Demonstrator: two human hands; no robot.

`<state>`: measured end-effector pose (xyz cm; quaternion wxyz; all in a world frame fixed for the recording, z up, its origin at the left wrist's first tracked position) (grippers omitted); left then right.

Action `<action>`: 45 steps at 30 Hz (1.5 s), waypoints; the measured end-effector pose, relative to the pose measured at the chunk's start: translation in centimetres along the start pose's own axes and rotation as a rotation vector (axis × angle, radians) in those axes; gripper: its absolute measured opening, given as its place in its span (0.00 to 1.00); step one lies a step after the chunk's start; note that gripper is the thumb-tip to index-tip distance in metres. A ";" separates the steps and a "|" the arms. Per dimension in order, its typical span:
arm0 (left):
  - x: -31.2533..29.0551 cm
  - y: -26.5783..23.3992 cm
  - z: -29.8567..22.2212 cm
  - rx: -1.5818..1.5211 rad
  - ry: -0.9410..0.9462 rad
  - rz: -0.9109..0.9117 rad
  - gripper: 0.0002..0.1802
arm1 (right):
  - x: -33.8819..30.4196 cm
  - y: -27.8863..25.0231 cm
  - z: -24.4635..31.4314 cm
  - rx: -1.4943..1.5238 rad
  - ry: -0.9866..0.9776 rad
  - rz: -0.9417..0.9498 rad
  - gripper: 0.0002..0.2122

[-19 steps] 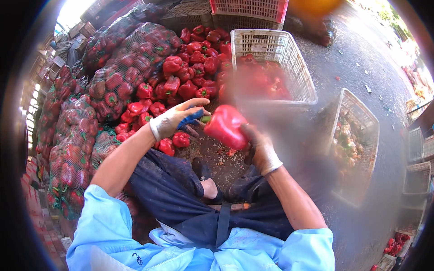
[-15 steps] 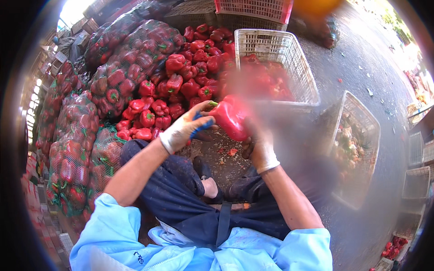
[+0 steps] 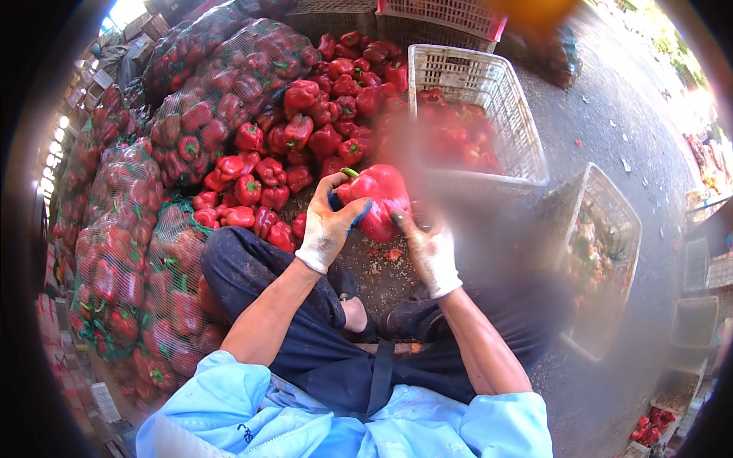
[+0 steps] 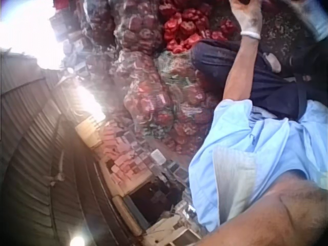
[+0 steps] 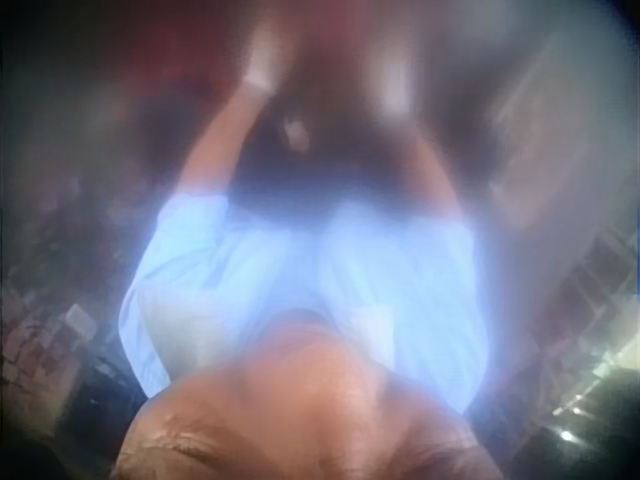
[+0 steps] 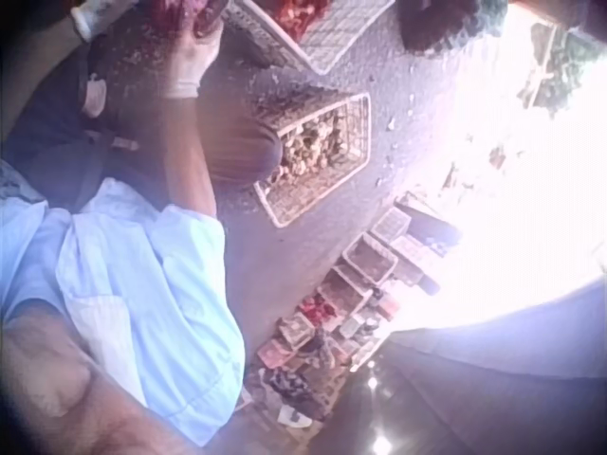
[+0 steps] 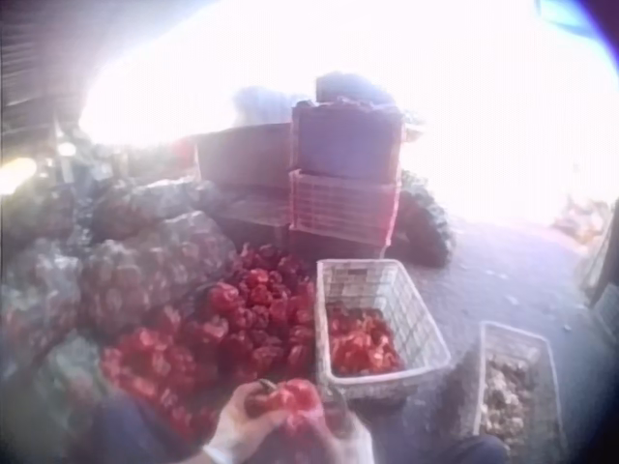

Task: The person, wearing gloves and using a small curved blade, picks up bell peppers one at a time from a large pile, cuts them in half, removes the cores and seeds, and places the cleaned pepper halves into a plastic crate.

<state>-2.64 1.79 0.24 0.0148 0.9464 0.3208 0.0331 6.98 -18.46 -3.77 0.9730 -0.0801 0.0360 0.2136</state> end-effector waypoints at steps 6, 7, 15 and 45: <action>-0.5 -0.9 -2.1 0.362 0.203 -0.092 0.33 | -0.8 0.9 4.8 -0.484 -0.289 0.041 0.31; -0.6 -0.6 -2.2 0.398 0.209 -0.092 0.32 | -0.9 1.5 5.2 -0.536 -0.381 0.043 0.32; -1.1 -0.7 -2.0 0.365 0.192 -0.130 0.27 | -1.1 4.0 1.7 -0.686 -0.285 0.087 0.32; -2.0 0.8 -2.9 -0.511 -0.180 0.240 0.30 | 1.5 1.0 2.9 0.830 0.276 0.461 0.27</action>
Point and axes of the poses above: each hand's wrist, its own x-axis towards the middle knuckle, its own y-axis out of the palm, z = x × y, the point moved 7 cm from there along x, towards the middle knuckle, and after that the axes turned 3 degrees about -x, right-handed, at the moved point
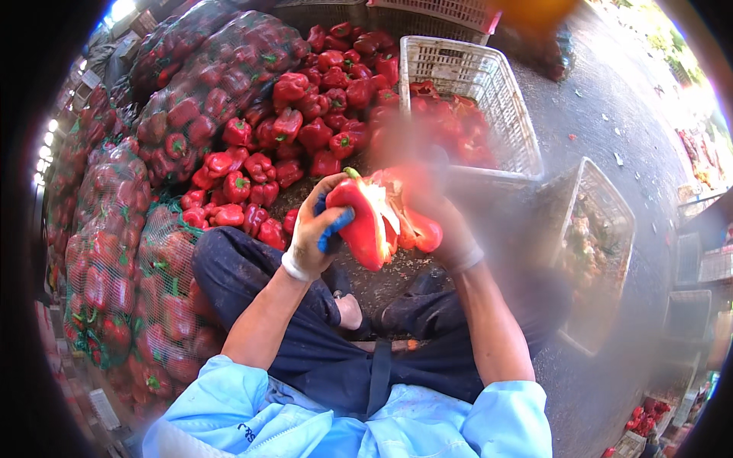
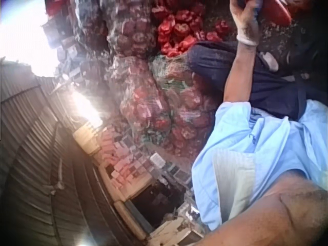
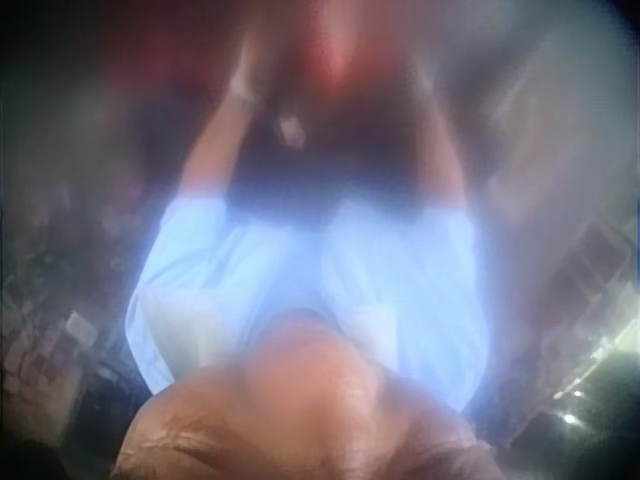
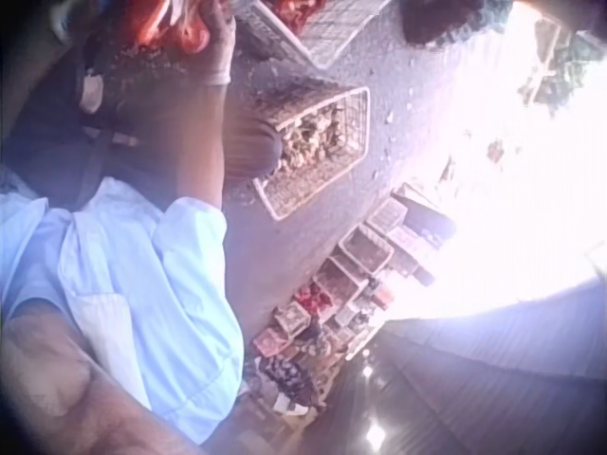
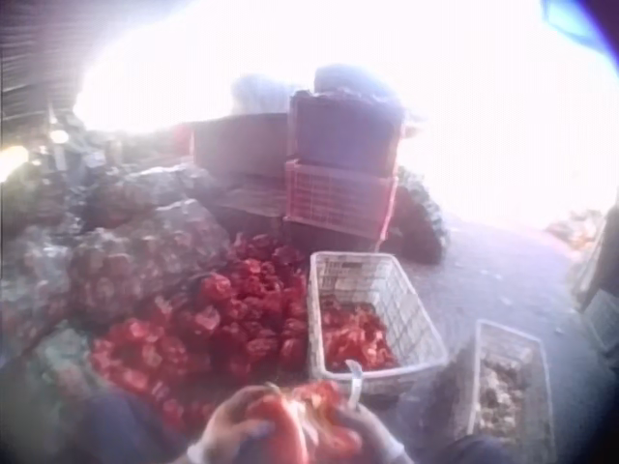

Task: The person, wearing gloves and using a small curved blade, picks up bell peppers one at a time from a large pile, cuts them in half, removes the cores and seeds, and places the cleaned pepper halves into a plastic crate.

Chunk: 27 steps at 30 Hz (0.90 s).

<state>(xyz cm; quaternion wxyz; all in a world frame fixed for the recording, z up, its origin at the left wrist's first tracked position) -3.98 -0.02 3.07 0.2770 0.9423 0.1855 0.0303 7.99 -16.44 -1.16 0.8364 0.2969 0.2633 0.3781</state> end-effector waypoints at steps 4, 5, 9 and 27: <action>-1.4 4.0 -2.2 0.638 0.415 0.233 0.36 | 0.4 -2.9 0.3 -0.078 -0.025 -0.098 0.23; -2.1 5.8 -3.1 0.758 0.568 0.347 0.36 | 0.3 -3.8 0.2 -0.101 -0.032 -0.151 0.23; -2.5 5.0 -2.0 0.570 0.531 0.182 0.36 | 2.3 -8.2 4.3 -0.329 -0.208 -0.301 0.22; 0.0 2.5 1.8 0.921 0.299 -0.024 0.50 | 0.8 2.9 4.3 -1.057 -0.071 0.057 0.23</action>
Point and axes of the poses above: each hand's wrist, its own x-axis towards the middle knuckle, its own y-axis out of the palm, z = x × y, the point moved 7 cm from there along x, towards the middle knuckle, and after that the axes turned 3 degrees about -x, right-handed, at the moved point
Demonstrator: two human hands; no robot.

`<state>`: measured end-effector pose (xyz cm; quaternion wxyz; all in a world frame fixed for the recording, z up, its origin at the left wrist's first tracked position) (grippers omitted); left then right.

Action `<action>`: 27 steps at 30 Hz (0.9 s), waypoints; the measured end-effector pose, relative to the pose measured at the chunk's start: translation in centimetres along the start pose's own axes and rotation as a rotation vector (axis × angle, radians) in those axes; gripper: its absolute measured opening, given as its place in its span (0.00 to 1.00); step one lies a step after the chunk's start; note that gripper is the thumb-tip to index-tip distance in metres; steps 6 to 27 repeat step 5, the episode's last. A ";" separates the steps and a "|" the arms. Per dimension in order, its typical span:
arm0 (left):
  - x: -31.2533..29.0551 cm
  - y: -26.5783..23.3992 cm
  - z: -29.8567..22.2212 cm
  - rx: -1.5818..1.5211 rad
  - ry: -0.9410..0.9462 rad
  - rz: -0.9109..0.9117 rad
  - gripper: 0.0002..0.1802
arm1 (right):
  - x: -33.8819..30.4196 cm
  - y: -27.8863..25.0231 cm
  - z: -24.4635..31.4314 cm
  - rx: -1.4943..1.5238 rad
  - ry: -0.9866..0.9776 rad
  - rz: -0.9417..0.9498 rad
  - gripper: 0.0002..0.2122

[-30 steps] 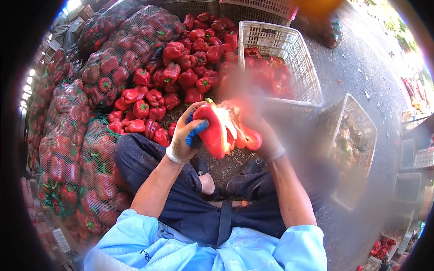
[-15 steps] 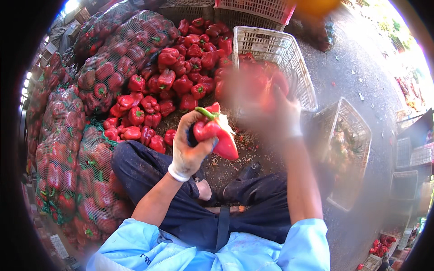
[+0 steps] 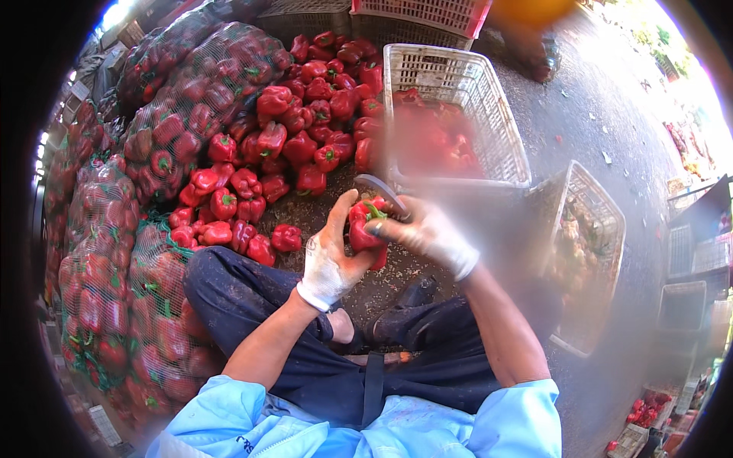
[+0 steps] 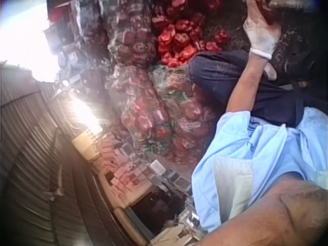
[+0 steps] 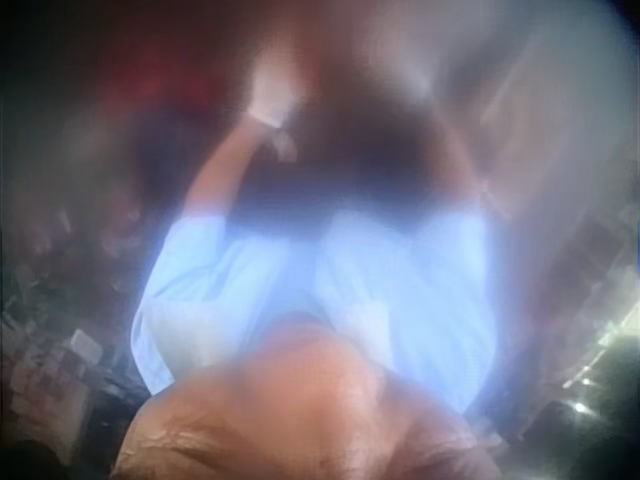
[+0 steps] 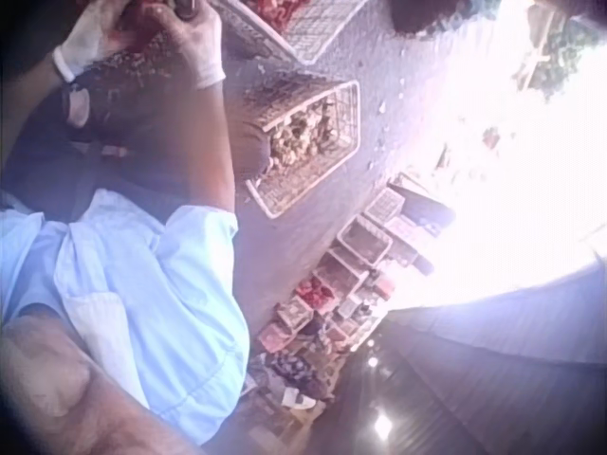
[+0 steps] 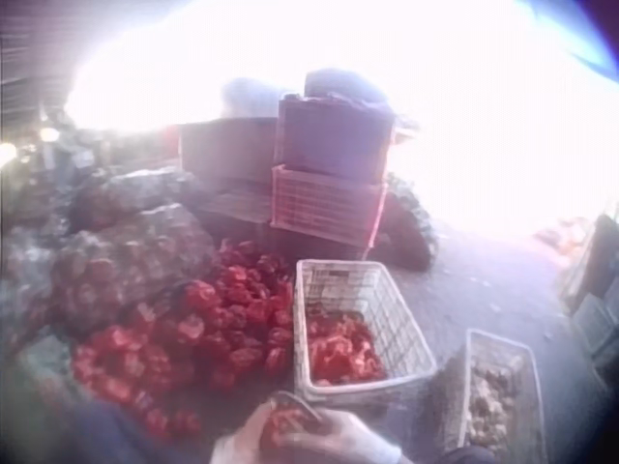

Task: The person, wearing gloves and using a small curved blade, picks up bell peppers one at a time from a large pile, cuts them in half, removes the cores and seeds, and places the cleaned pepper halves into a plastic crate.

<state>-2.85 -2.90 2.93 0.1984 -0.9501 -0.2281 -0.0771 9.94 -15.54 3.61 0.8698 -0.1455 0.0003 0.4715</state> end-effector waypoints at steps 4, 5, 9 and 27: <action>-0.5 1.4 -0.2 0.056 0.014 0.070 0.50 | 0.0 0.5 -3.3 0.161 0.230 0.149 0.31; -0.7 1.6 -0.1 0.073 0.033 0.063 0.50 | 0.2 0.9 -4.1 0.237 0.249 0.198 0.33; -0.7 1.6 -0.1 0.073 0.033 0.063 0.50 | 0.2 0.9 -4.1 0.237 0.249 0.198 0.33; -0.7 1.6 -0.1 0.073 0.033 0.063 0.50 | 0.2 0.9 -4.1 0.237 0.249 0.198 0.33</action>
Point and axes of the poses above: each hand's wrist, its own x-axis towards the middle knuckle, its own y-axis out of the palm, z = x × y, the point moved 7 cm from there along x, towards the middle knuckle, and after that the axes turned 3 degrees about -x, right-handed, at the moved point
